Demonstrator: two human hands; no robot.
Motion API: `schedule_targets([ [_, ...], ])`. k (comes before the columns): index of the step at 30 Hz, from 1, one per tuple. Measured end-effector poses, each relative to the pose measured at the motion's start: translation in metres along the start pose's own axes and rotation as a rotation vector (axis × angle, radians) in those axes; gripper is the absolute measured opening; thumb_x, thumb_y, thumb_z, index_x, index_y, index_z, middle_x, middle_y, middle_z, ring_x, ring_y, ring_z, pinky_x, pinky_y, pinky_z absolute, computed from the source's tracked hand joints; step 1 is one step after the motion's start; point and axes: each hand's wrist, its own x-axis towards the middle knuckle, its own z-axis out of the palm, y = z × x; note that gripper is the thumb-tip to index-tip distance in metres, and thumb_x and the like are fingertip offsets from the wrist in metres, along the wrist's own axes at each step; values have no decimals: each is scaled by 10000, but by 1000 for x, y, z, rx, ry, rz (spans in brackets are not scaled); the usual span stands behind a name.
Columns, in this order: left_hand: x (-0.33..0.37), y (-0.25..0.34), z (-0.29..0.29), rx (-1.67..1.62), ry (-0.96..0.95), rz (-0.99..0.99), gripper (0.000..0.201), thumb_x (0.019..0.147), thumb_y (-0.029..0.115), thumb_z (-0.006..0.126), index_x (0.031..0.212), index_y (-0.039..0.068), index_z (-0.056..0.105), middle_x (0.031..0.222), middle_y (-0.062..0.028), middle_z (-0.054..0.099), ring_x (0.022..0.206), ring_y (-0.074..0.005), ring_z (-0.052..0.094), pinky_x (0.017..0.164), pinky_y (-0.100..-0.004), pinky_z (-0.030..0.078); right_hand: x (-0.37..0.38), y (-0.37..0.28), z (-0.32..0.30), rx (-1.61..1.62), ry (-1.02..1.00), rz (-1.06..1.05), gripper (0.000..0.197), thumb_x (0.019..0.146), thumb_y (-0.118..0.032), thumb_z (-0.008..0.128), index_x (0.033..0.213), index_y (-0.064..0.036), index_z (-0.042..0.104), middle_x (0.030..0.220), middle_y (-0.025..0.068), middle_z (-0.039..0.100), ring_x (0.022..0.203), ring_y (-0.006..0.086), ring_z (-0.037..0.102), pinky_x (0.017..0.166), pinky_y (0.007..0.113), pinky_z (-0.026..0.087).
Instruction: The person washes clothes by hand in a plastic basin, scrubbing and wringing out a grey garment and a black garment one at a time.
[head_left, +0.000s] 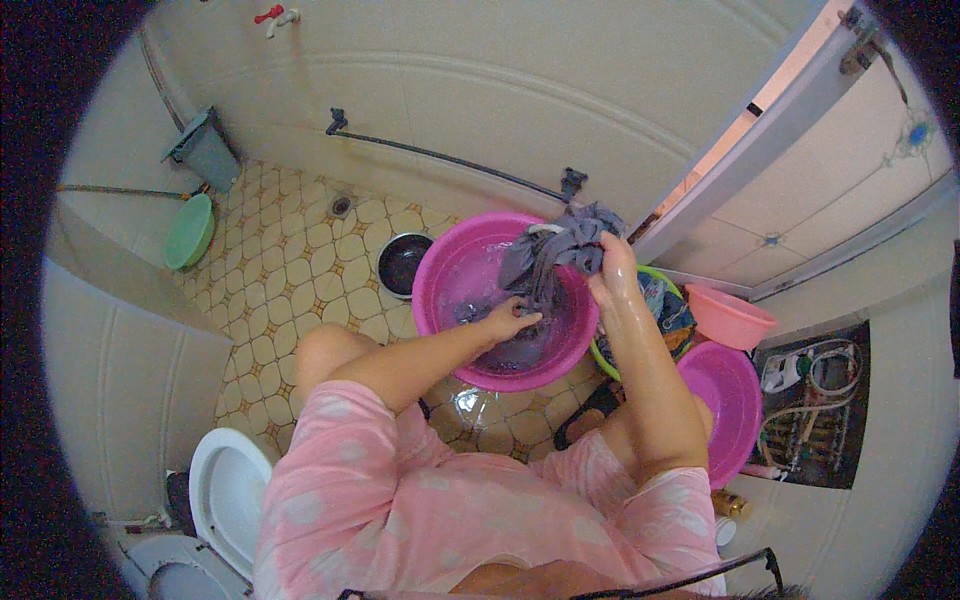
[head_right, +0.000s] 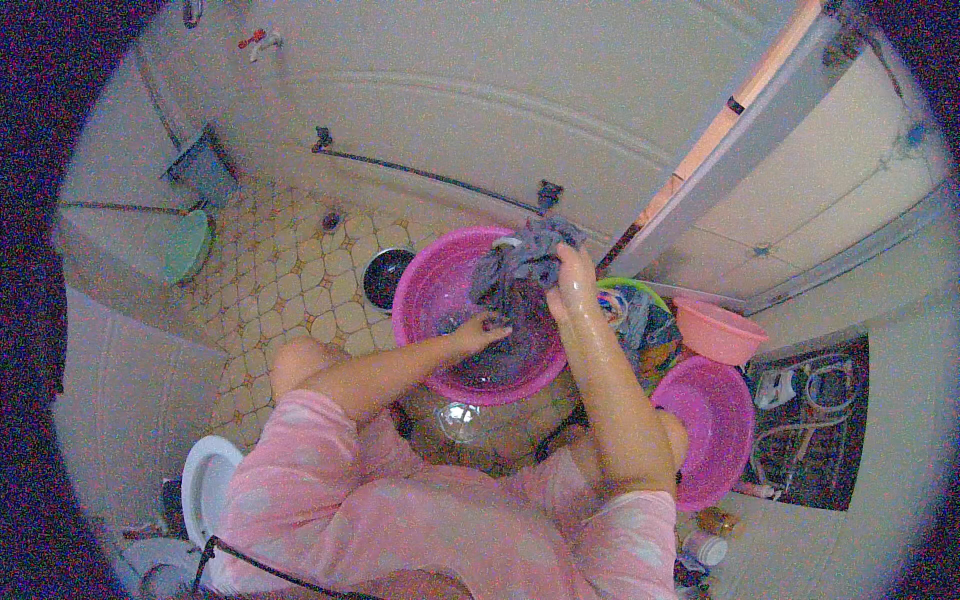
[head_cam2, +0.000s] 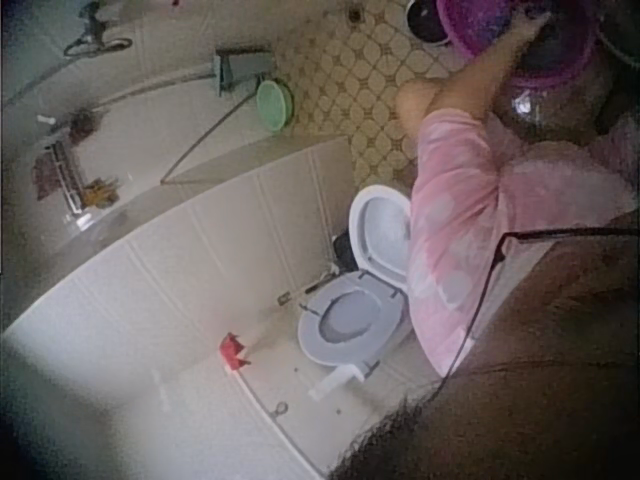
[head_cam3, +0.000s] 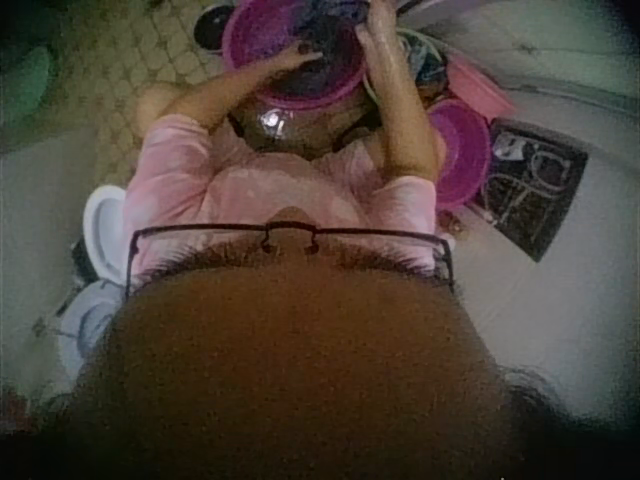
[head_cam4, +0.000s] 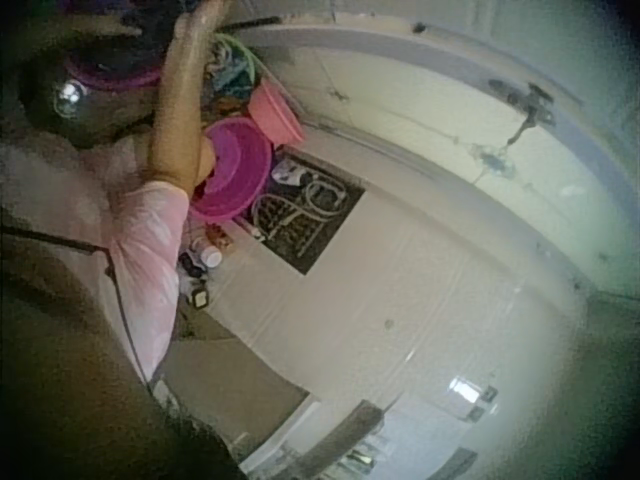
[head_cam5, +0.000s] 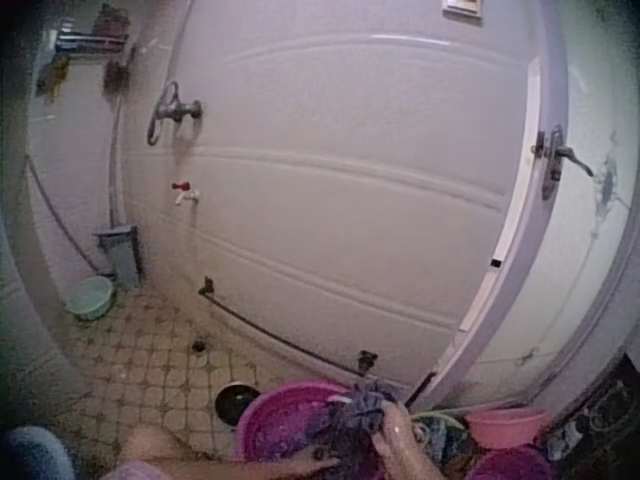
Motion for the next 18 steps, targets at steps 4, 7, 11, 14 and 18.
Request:
schedule_targets([
  [4, 9, 1, -4, 112, 96, 70, 399, 791, 340, 530, 1045, 33, 512, 910, -133, 572, 892, -230, 533, 800, -350, 405, 13, -6, -18, 45, 47, 18, 176, 762, -28, 424, 886, 7, 543, 828, 91, 584, 758, 208, 581, 704, 344, 492],
  [7, 25, -20, -34, 86, 248, 121, 281, 809, 242, 469, 975, 24, 535, 896, -125, 567, 865, -208, 534, 764, -337, 409, 23, -15, -29, -73, -21, -24, 298, 755, -18, 421, 1051, -19, 456, 945, 129, 553, 814, 250, 565, 716, 352, 481],
  [11, 3, 48, -58, -242, 271, 95, 239, 808, 205, 470, 949, 24, 539, 872, -88, 563, 835, -189, 527, 754, -307, 405, 35, -21, -75, -696, 134, -115, 328, 728, 8, 421, 1052, -36, 436, 917, 90, 535, 794, 201, 561, 700, 312, 484],
  [14, -7, 80, -78, -246, 202, 252, 174, 786, 158, 520, 912, 45, 559, 857, -37, 556, 804, -133, 509, 737, -267, 406, 28, 3, -83, -1117, -57, -100, 453, 650, -12, 544, 1085, -42, 423, 963, 99, 520, 888, 204, 513, 770, 298, 435],
  [18, -21, 106, -74, 9, -123, 450, 172, 758, 148, 562, 893, 41, 583, 845, -21, 565, 824, -125, 517, 770, -263, 401, -1, 45, -54, -1330, -372, -37, 728, 553, -34, 628, 1227, -97, 361, 1147, 125, 476, 1061, 274, 457, 921, 327, 347],
])
